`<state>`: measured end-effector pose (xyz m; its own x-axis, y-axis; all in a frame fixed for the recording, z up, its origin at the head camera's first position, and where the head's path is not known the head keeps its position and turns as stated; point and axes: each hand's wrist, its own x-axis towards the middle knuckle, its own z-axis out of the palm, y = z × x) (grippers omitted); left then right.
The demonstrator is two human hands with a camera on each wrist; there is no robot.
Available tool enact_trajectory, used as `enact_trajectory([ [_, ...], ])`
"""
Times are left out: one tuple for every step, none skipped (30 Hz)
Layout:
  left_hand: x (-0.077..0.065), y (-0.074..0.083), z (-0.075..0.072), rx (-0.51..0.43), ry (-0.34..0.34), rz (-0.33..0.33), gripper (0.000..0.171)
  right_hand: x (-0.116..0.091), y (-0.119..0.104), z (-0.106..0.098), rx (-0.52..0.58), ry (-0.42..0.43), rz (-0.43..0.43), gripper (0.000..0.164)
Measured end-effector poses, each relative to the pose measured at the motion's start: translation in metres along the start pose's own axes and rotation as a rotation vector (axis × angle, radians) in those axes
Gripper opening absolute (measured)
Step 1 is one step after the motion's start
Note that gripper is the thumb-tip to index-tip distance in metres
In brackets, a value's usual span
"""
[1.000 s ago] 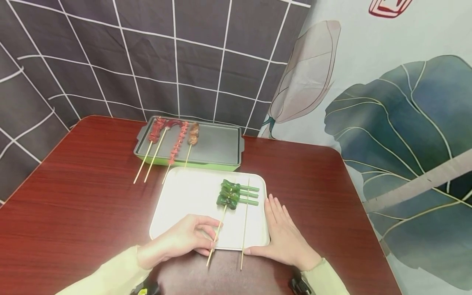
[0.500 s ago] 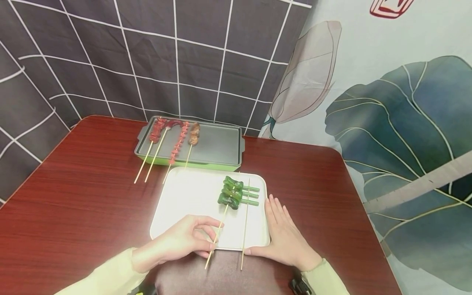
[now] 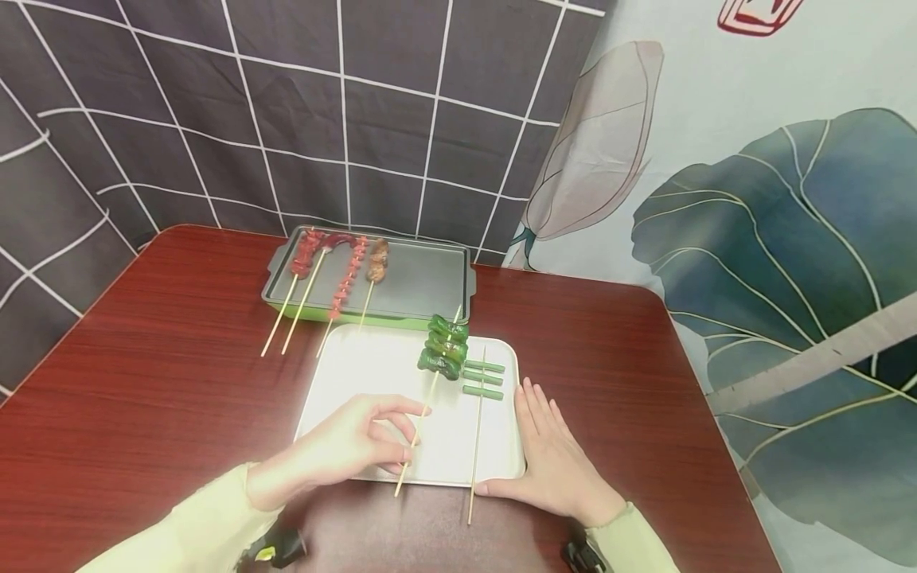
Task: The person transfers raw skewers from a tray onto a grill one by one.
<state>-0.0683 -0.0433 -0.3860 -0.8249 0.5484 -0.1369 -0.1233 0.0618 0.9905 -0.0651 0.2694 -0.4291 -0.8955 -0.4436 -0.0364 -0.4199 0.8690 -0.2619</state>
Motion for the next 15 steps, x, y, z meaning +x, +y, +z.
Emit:
enact_trajectory([
  [0.001, 0.001, -0.001, 0.002, 0.002, 0.005, 0.051, 0.000, 0.000, 0.000, 0.000, 0.001, 0.000, 0.137],
  [0.002, 0.002, -0.003, 0.002, 0.006, 0.007, 0.051, 0.000, 0.000, 0.000, 0.001, 0.001, -0.001, 0.137],
  [0.004, 0.003, -0.004, 0.002, 0.009, 0.010, 0.051, 0.000, 0.000, 0.000, 0.001, 0.002, -0.002, 0.137],
  [0.005, 0.004, -0.006, 0.001, 0.010, 0.014, 0.051, 0.000, 0.000, 0.000, 0.001, 0.003, -0.002, 0.137],
  [0.007, 0.006, -0.007, 0.002, 0.015, 0.016, 0.051, 0.000, 0.001, 0.000, 0.001, 0.003, -0.002, 0.137],
  [0.008, 0.007, -0.009, -0.002, 0.017, 0.018, 0.051, 0.001, 0.001, 0.001, 0.001, 0.003, -0.001, 0.137],
  [0.009, 0.008, -0.011, -0.004, 0.022, 0.017, 0.052, 0.001, 0.001, 0.001, 0.002, 0.003, 0.000, 0.137],
  [0.011, 0.009, -0.012, -0.007, 0.027, 0.016, 0.052, 0.001, 0.001, 0.001, 0.002, 0.004, 0.000, 0.137],
  [0.012, 0.010, -0.014, -0.008, 0.031, 0.016, 0.052, 0.001, 0.001, 0.001, 0.002, 0.003, 0.001, 0.137],
  [0.014, 0.011, -0.016, -0.012, 0.034, 0.016, 0.053, 0.001, 0.001, 0.001, 0.003, 0.002, 0.002, 0.137],
  [0.016, 0.012, -0.017, -0.016, 0.037, 0.014, 0.053, 0.001, 0.000, 0.001, 0.004, 0.001, 0.002, 0.137],
  [0.017, 0.013, -0.019, -0.018, 0.041, 0.011, 0.053, 0.001, 0.000, 0.001, 0.004, 0.000, 0.004, 0.137],
  [0.019, 0.014, -0.020, -0.019, 0.047, 0.010, 0.053, 0.001, 0.000, 0.001, 0.004, -0.001, 0.004, 0.137],
  [0.020, 0.015, -0.022, -0.019, 0.052, 0.010, 0.053, 0.001, 0.000, 0.001, 0.005, -0.001, 0.004, 0.137],
  [0.022, 0.016, -0.024, -0.017, 0.060, 0.011, 0.053, 0.001, 0.000, 0.001, 0.005, -0.002, 0.004, 0.137],
])
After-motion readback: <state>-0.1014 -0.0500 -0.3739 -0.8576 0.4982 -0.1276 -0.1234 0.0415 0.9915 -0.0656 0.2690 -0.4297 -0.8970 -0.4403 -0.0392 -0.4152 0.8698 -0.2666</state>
